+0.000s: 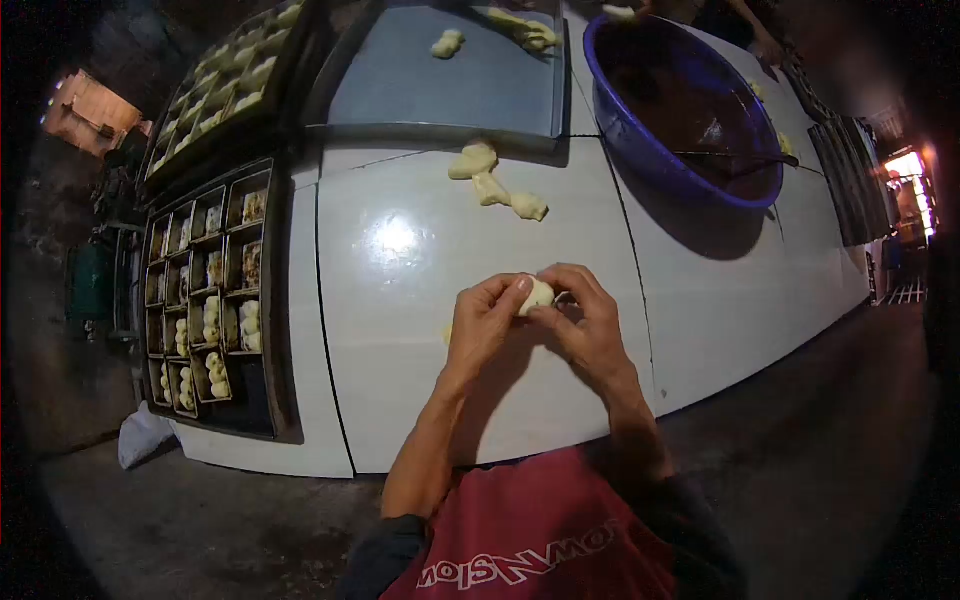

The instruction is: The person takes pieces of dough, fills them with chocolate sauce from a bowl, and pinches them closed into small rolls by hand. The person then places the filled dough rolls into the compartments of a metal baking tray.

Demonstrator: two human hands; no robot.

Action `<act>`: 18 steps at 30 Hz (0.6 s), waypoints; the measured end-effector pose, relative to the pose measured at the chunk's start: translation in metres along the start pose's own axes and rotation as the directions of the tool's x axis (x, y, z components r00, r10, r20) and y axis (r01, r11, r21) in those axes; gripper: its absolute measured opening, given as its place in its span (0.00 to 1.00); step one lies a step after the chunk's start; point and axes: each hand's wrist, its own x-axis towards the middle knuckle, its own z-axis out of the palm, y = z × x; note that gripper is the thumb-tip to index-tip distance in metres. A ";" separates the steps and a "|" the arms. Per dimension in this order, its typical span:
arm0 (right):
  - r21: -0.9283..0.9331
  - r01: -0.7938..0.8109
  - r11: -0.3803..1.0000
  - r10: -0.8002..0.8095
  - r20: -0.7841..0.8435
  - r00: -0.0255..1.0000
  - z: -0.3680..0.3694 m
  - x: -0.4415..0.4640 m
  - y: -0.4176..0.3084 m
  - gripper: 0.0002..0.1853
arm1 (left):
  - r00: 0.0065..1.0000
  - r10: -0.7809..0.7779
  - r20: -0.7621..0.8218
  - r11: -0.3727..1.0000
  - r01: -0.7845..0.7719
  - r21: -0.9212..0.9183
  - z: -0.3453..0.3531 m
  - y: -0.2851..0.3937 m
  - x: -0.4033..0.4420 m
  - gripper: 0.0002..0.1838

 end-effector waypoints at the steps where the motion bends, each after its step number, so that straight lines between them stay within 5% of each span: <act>1: -0.021 -0.065 0.998 0.066 0.052 0.996 0.000 -0.007 0.006 0.14 | 1.000 -0.023 0.009 0.999 0.023 0.035 -0.002 -0.002 -0.002 0.17; 2: -0.047 -0.126 0.991 0.131 0.100 0.986 -0.001 -0.015 0.019 0.14 | 0.991 0.128 -0.048 0.911 -0.099 0.399 -0.001 0.000 -0.007 0.18; 5: -0.339 -0.229 0.912 0.305 0.189 0.933 -0.003 -0.021 0.044 0.14 | 0.905 0.425 -0.026 0.526 -0.224 0.821 0.005 -0.010 -0.013 0.18; 7: -0.349 -0.287 0.892 0.364 0.178 0.914 -0.005 -0.010 0.046 0.16 | 0.891 0.433 0.134 0.347 -0.302 0.888 0.002 -0.020 -0.015 0.19; 9: -0.366 -0.208 0.907 0.237 0.036 0.971 0.001 0.013 0.051 0.18 | 0.895 0.351 0.274 0.183 -0.352 0.918 0.000 -0.024 -0.014 0.19; 13: -0.605 0.182 0.775 -0.207 0.029 0.978 0.021 0.084 0.068 0.17 | 0.939 0.264 0.221 0.399 -0.315 0.861 -0.002 -0.005 -0.010 0.23; 16: -0.611 0.265 0.746 -0.153 0.230 0.961 0.033 0.116 0.110 0.16 | 0.863 0.487 0.137 0.387 -0.354 0.852 -0.010 -0.008 0.001 0.22; 17: -0.534 0.186 0.825 -0.122 0.152 0.981 0.034 0.118 0.121 0.15 | 0.815 0.567 0.119 0.352 -0.370 0.860 -0.012 -0.009 0.004 0.21; 18: -0.396 -0.079 0.915 0.148 0.147 0.978 0.027 0.119 0.105 0.15 | 0.834 0.552 0.024 0.462 -0.330 0.824 -0.011 -0.004 0.006 0.23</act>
